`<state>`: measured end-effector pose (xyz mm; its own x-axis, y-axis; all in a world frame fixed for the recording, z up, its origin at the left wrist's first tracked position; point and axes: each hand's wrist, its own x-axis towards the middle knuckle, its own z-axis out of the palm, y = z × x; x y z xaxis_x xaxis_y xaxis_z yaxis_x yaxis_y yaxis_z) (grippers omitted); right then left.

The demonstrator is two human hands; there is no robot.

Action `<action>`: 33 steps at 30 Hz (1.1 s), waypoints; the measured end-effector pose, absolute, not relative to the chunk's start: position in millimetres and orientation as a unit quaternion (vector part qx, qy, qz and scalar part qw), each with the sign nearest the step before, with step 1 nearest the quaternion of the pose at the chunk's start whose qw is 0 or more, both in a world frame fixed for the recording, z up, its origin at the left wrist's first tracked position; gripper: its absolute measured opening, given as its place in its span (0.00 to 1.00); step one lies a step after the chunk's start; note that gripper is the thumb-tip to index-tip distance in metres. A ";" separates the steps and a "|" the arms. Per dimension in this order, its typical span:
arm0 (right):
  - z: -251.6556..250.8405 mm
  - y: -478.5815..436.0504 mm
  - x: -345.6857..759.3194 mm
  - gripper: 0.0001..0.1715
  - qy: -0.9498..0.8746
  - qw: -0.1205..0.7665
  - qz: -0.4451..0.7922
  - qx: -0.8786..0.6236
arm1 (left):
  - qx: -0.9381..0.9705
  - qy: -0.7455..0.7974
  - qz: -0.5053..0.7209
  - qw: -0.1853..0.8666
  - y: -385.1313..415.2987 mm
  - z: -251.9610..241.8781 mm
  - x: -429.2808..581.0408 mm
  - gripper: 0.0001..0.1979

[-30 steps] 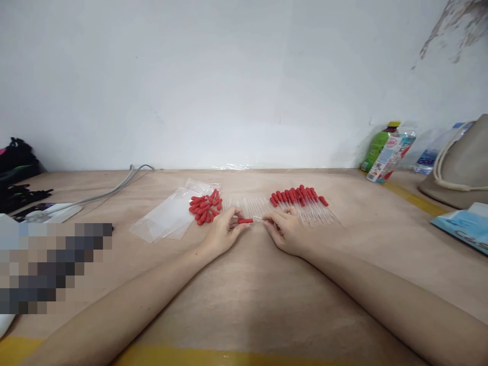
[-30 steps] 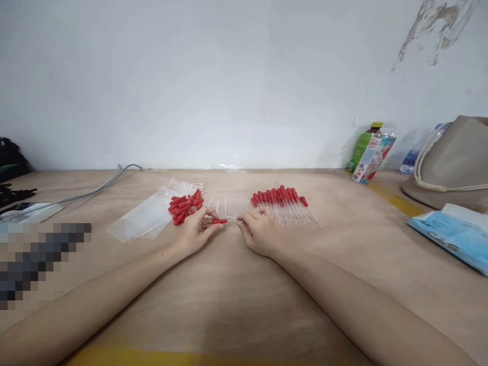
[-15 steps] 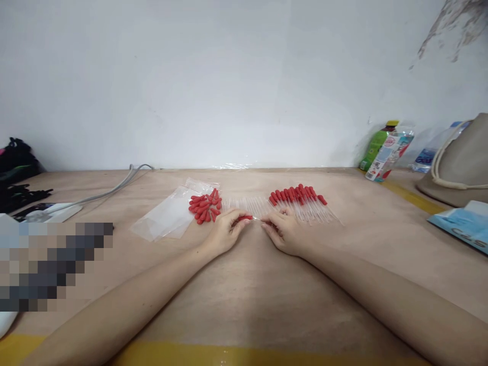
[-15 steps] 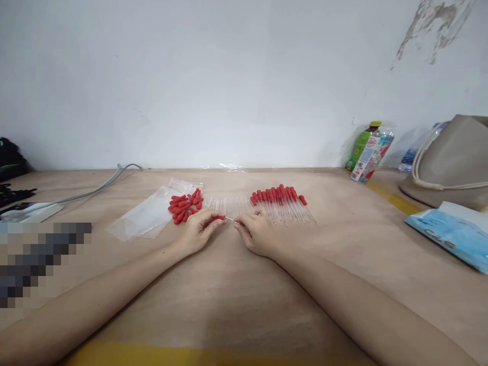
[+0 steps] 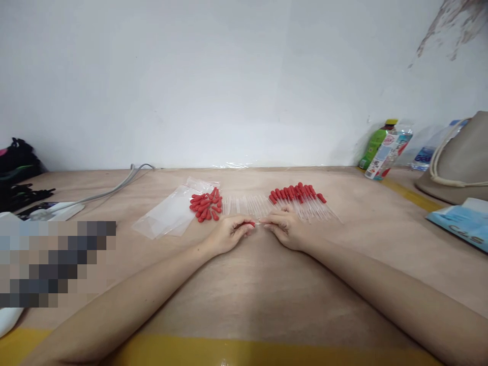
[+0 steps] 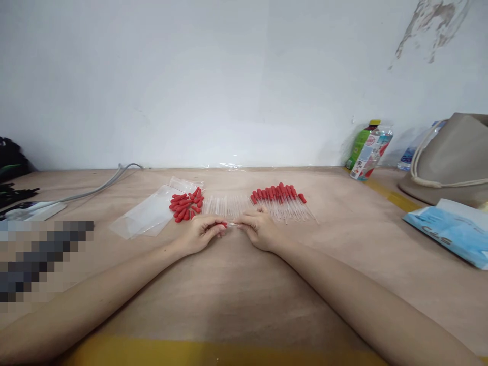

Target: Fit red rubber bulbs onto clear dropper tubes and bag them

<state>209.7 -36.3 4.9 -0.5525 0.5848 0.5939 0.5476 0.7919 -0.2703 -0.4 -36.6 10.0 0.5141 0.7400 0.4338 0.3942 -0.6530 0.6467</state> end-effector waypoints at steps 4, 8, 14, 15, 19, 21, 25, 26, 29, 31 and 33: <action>4.7 -36.7 210.2 0.14 -0.881 0.339 -0.027 -0.327 | 0.850 0.348 0.349 0.186 -37.8 11.4 -0.4 0.09; 2.9 -33.4 210.4 0.14 -0.878 0.356 -0.044 -0.315 | 0.848 0.351 0.374 0.134 -35.1 11.3 -0.9 0.08; 0.4 -28.4 214.8 0.09 -0.863 0.407 0.003 -0.300 | 0.848 0.334 0.388 0.134 -30.8 8.3 -3.4 0.08; 0.0 -28.7 215.1 0.08 -0.866 0.406 -0.003 -0.294 | 0.847 0.334 0.390 0.136 -30.9 8.0 -3.8 0.08; -0.7 -32.0 213.7 0.10 -0.872 0.396 -0.040 -0.286 | 0.848 0.333 0.390 0.136 -32.9 8.9 -4.2 0.08; -0.1 -33.8 212.4 0.10 -0.875 0.391 -0.044 -0.283 | 0.852 0.335 0.379 0.136 -34.4 10.3 -3.8 0.08; 2.6 -37.5 209.5 0.12 -0.881 0.370 -0.037 -0.291 | 0.862 0.331 0.357 0.140 -36.4 11.3 -3.4 0.08; 3.2 -38.5 208.5 0.13 -0.883 0.364 -0.037 -0.295 | 0.863 0.329 0.355 0.142 -36.6 11.1 -3.5 0.08; 4.1 -41.3 205.4 0.15 -0.884 0.350 -0.039 -0.307 | 0.867 0.321 0.354 0.139 -37.3 10.0 -3.3 0.08; 4.1 -42.6 203.7 0.16 -0.885 0.341 -0.037 -0.314 | 0.868 0.317 0.358 0.135 -37.6 9.7 -2.7 0.08; 4.3 -42.9 202.4 0.16 -0.885 0.330 -0.029 -0.327 | 0.866 0.317 0.362 0.133 -37.3 10.0 -2.0 0.07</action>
<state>202.4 -42.9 4.3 -0.5681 0.5593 0.6037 0.5982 0.7844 -0.1637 -2.0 -37.3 10.0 0.5366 0.6464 0.5425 0.4536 -0.7630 0.4605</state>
